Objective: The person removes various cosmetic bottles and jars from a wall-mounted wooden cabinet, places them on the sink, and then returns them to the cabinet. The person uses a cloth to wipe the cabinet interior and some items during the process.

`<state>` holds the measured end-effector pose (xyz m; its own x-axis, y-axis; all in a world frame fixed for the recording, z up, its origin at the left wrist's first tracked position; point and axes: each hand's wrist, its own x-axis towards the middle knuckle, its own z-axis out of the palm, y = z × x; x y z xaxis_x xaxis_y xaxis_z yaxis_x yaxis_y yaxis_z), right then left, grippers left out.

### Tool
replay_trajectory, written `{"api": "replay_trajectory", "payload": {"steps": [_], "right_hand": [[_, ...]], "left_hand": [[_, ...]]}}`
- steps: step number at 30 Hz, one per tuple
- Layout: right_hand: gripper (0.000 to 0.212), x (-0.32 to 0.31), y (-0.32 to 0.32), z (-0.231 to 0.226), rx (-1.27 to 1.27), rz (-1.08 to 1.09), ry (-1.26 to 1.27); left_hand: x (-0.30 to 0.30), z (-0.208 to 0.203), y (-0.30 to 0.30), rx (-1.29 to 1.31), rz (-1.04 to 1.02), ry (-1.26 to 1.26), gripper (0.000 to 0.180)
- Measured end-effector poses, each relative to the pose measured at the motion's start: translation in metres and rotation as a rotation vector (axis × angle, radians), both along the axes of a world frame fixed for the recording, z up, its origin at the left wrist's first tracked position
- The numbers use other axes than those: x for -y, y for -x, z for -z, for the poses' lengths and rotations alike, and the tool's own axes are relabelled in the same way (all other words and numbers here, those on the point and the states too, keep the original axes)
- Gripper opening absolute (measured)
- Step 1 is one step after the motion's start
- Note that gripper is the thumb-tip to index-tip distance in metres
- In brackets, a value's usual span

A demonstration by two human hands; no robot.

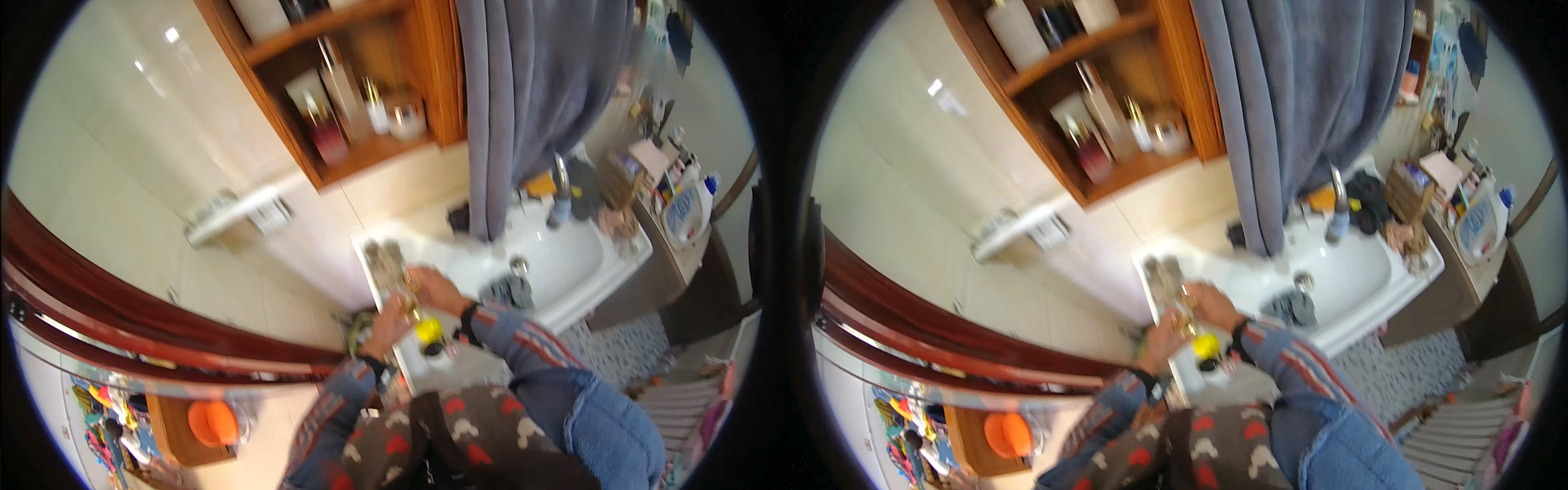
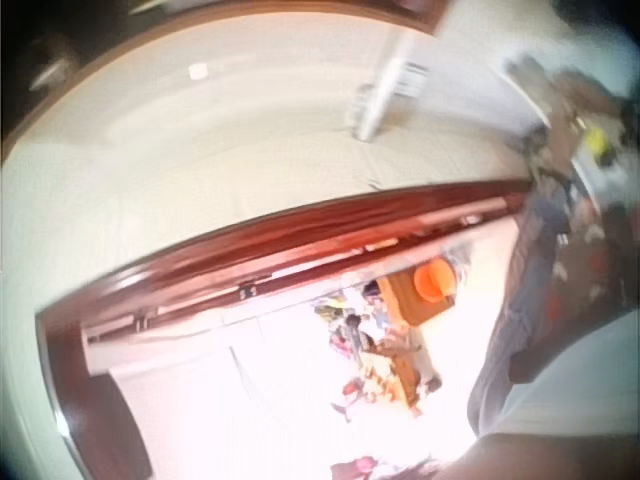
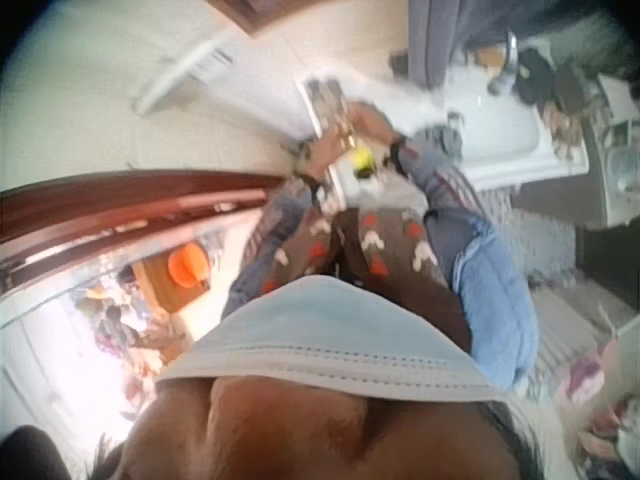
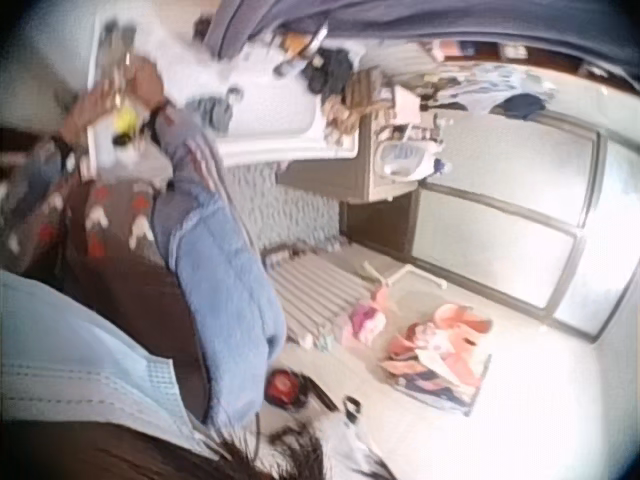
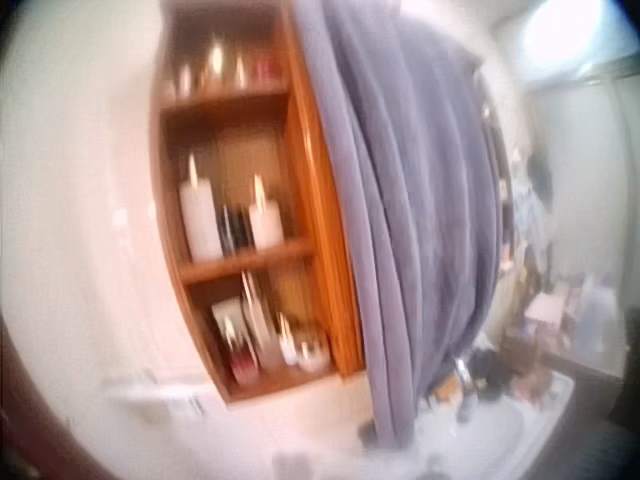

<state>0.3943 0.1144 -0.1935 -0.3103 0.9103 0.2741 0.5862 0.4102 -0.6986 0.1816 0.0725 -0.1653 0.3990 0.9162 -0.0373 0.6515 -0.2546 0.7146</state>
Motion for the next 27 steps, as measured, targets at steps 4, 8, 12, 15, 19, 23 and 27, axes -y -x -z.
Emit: {"api": "replay_trajectory", "payload": {"steps": [4,8,12,15,19,23,27], "right_hand": [[0.060,0.004,0.007,-0.006,0.016,0.085,0.003],[0.053,0.005,0.006,-0.012,0.062,0.062,-0.013],[0.056,0.007,0.006,-0.018,0.100,0.083,-0.020],[0.059,0.009,0.005,-0.020,0.101,0.101,0.001],[0.061,0.012,-0.004,-0.016,0.001,0.096,0.075],[0.063,0.015,-0.012,-0.009,-0.234,0.152,0.264],[0.064,0.019,-0.018,-0.024,-0.448,0.088,0.263]], "left_hand": [[-0.006,0.005,0.005,0.232,-0.019,0.008,0.068],[-0.003,-0.005,0.013,0.436,0.002,0.088,0.059],[-0.004,-0.034,0.018,0.519,0.023,0.125,0.061],[-0.002,-0.055,0.019,0.504,0.029,0.127,0.062],[0.004,-0.095,0.022,0.551,0.009,0.162,0.060],[-0.003,-0.167,0.018,0.554,0.032,0.037,0.058],[-0.016,-0.274,0.015,0.448,0.074,-0.216,0.061]]}}
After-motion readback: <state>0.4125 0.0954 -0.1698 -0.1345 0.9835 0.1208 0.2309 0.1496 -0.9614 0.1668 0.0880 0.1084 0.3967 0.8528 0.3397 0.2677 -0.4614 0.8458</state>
